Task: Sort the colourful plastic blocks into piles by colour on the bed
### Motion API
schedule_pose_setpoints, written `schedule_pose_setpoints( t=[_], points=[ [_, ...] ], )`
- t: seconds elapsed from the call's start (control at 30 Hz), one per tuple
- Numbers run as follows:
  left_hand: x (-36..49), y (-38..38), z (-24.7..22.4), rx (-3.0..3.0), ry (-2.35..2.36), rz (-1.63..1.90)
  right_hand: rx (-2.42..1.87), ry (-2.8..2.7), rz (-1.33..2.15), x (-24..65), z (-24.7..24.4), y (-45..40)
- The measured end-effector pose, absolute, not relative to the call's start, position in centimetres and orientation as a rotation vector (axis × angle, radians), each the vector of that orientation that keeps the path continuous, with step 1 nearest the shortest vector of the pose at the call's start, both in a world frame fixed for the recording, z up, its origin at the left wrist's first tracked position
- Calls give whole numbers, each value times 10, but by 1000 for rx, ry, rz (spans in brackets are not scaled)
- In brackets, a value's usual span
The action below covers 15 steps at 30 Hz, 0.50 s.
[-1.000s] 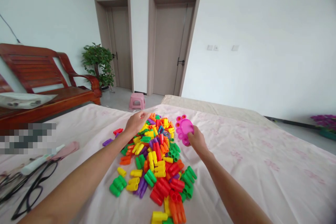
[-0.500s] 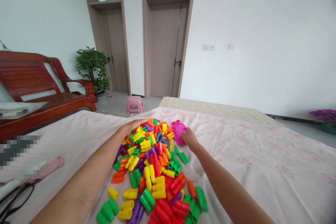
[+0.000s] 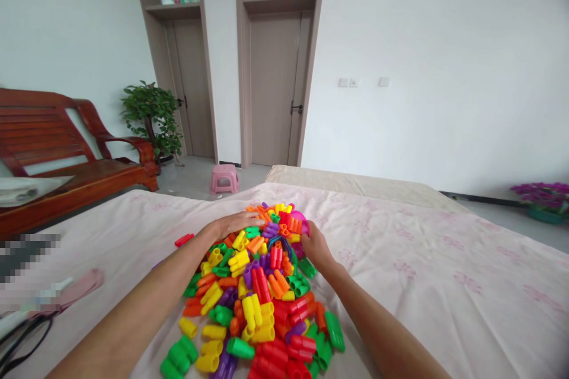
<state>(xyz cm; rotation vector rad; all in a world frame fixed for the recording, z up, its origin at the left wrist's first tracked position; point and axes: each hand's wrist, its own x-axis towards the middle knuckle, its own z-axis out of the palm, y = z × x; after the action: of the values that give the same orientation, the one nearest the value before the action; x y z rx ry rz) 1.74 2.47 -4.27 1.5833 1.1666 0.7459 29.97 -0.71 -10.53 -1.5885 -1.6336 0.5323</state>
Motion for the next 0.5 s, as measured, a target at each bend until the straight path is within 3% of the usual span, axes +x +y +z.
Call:
schedule_pose_setpoints(
  t=[0.27, 0.5],
  points=[
    [5, 6, 7, 1667, 1087, 441, -1353, -1890, 287, 316, -86, -55],
    [23, 73, -11, 1782, 1384, 761, -1665, -1423, 316, 347, -106, -45]
  ],
)
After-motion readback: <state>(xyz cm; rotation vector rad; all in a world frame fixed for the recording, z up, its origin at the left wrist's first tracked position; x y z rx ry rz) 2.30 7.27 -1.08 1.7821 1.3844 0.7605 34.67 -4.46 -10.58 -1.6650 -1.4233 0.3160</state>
